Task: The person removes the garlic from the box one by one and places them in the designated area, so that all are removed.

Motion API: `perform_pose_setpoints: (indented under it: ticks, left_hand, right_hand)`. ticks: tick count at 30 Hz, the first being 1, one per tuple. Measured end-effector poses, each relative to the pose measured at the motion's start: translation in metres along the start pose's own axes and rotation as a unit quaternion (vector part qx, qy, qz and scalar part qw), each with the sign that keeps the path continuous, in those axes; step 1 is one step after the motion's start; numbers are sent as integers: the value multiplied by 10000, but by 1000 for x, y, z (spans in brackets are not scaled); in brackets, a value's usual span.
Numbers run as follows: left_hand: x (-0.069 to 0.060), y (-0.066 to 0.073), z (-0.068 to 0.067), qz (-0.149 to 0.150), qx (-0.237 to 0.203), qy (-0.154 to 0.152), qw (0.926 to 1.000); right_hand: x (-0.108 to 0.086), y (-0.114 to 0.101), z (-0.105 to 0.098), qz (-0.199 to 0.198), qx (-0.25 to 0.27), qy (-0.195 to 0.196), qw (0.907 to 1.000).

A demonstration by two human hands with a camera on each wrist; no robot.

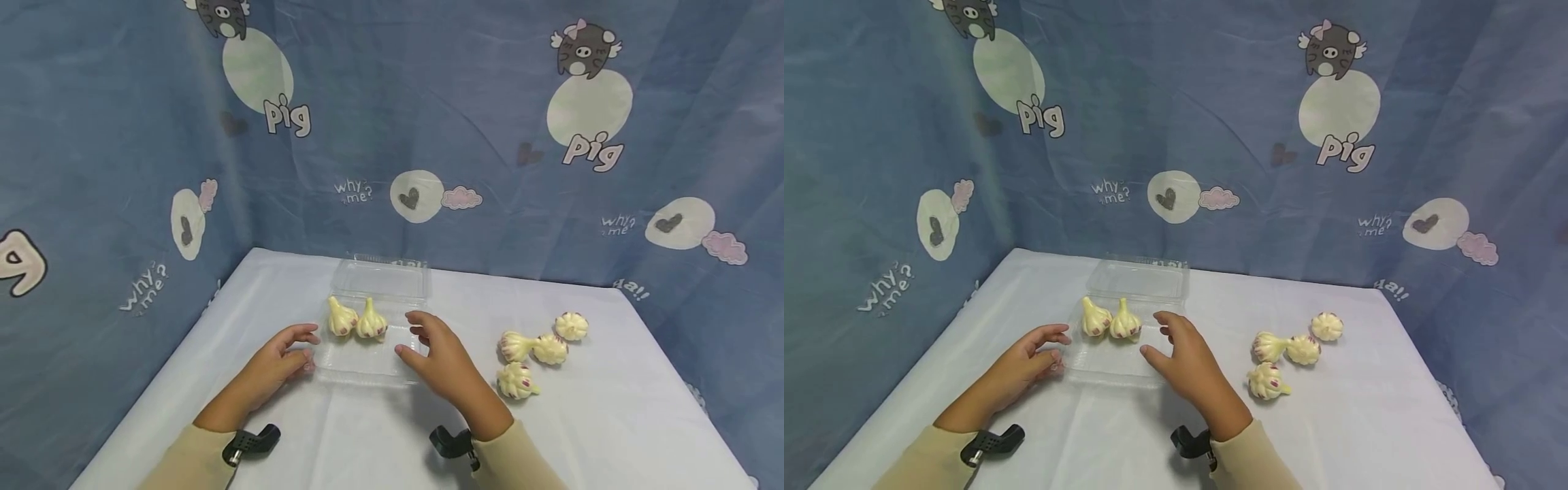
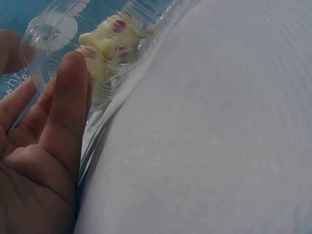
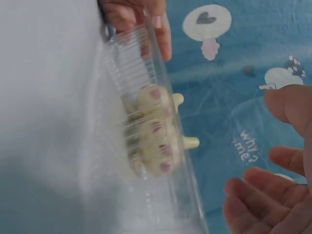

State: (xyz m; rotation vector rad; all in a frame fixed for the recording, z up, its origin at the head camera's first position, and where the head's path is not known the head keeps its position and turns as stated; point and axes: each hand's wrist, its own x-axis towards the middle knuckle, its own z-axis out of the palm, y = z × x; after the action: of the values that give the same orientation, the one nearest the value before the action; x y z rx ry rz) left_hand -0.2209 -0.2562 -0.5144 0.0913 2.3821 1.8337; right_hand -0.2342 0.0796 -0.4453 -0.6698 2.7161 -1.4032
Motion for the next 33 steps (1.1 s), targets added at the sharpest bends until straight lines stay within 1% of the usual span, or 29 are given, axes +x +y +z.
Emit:
perform_pose_setpoints:
  ticks: [4, 7, 11, 17, 20, 23, 27, 33]
  left_hand:
    - [-1, 3, 3, 7, 75, 15, 10000]
    - [-2, 2, 4, 9, 15, 1, 10000]
    - [-2, 1, 4, -2, -34, -27, 10000]
    - [-1, 0, 2, 108, -103, -71, 9999]
    - [-3, 0, 0, 101, -60, -92, 9999]
    - [-4, -1, -1, 60, -61, -82, 9999]
    - [-3, -1, -1, 58, -65, -96, 9999]
    - [1, 0, 3, 50, -28, -78, 10000]
  right_hand:
    - [11, -5, -1, 36, -4, -133, 9999]
    - [20, -8, 0, 29, -24, -161, 9999]
    - [30, -8, 1, 100, -30, -58, 9999]
    - [42, -5, 5, 250, 92, 132, 9996]
    - [48, -1, 12, 285, 203, 66, 9994]
    - [52, 3, 19, 356, 329, -85, 9988]
    - [57, 4, 25, 450, 359, -188, 9982]
    - [65, 7, 30, 456, 16, -266, 9986]
